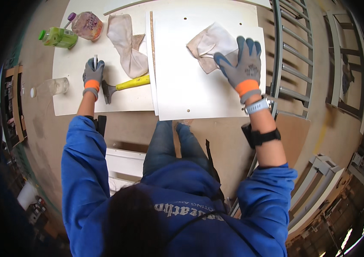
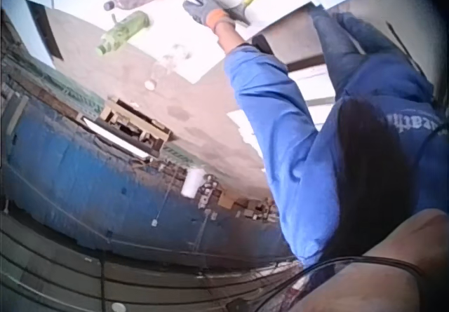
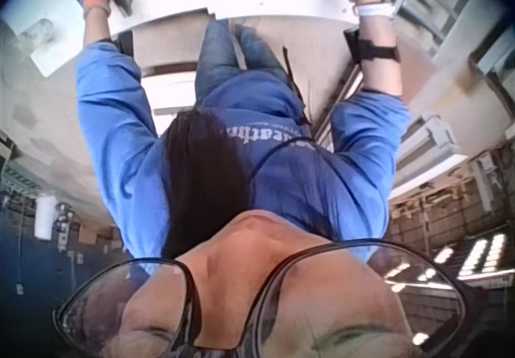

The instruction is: Cleaning a white wood panel with a cloth and liquid, then scraping the edge, marking a piece of wood with a marker, and stacking panels.

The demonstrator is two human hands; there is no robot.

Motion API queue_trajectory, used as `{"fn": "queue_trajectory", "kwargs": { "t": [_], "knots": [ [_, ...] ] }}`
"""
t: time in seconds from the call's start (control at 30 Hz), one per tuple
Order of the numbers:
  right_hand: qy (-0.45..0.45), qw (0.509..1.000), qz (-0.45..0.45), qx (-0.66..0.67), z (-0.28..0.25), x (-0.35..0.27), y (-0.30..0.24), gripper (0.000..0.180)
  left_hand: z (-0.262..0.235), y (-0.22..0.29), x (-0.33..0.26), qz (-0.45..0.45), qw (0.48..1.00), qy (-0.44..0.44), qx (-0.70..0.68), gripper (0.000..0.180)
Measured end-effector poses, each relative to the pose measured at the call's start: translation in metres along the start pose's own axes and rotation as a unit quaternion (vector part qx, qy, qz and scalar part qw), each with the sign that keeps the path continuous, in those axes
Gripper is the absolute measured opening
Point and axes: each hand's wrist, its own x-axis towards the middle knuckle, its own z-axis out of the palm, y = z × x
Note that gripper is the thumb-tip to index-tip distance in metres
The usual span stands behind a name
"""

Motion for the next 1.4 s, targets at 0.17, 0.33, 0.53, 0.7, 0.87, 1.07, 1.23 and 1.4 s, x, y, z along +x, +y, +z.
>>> {"fn": "queue_trajectory", "kwargs": {
  "t": [0.17, 0.33, 0.53, 0.7, 0.87, 1.07, 1.23, 1.4],
  "knots": [
    [-0.152, 0.979, 0.058, -0.122, 0.068, 0.030, 0.008, 0.099, -0.002, 0.034, -0.029, 0.259, 0.928, 0.155, 0.216, 0.056],
    [-0.192, 0.957, -0.035, -0.215, 0.078, -0.011, -0.046, 0.083, -0.004, 0.044, -0.155, 0.205, 0.958, -0.195, -0.054, 0.037],
    [-0.357, 0.921, -0.156, 0.003, 0.033, -0.132, -0.111, 0.076, 0.051, 0.023, -0.221, -0.283, 0.723, -0.549, -0.311, 0.053],
    [-0.394, 0.895, 0.066, -0.202, 0.008, -0.127, -0.046, 0.077, 0.094, 0.018, -0.223, -0.350, 0.686, -0.577, -0.272, 0.054],
    [-0.245, 0.962, -0.028, -0.113, 0.053, -0.044, -0.047, 0.074, 0.083, 0.041, -0.226, -0.349, 0.727, -0.513, -0.293, 0.052],
    [-0.153, 0.981, -0.084, -0.082, 0.113, 0.081, -0.016, 0.070, 0.086, 0.035, -0.239, -0.212, 0.842, -0.424, -0.258, 0.045],
    [-0.119, 0.980, 0.040, -0.153, 0.091, 0.081, 0.095, 0.069, 0.083, 0.027, -0.258, -0.148, 0.857, -0.400, -0.289, 0.030],
    [-0.110, 0.988, 0.029, -0.101, 0.056, 0.029, 0.113, 0.062, 0.078, 0.070, -0.264, -0.454, 0.666, -0.220, -0.549, 0.028]
  ]
}}
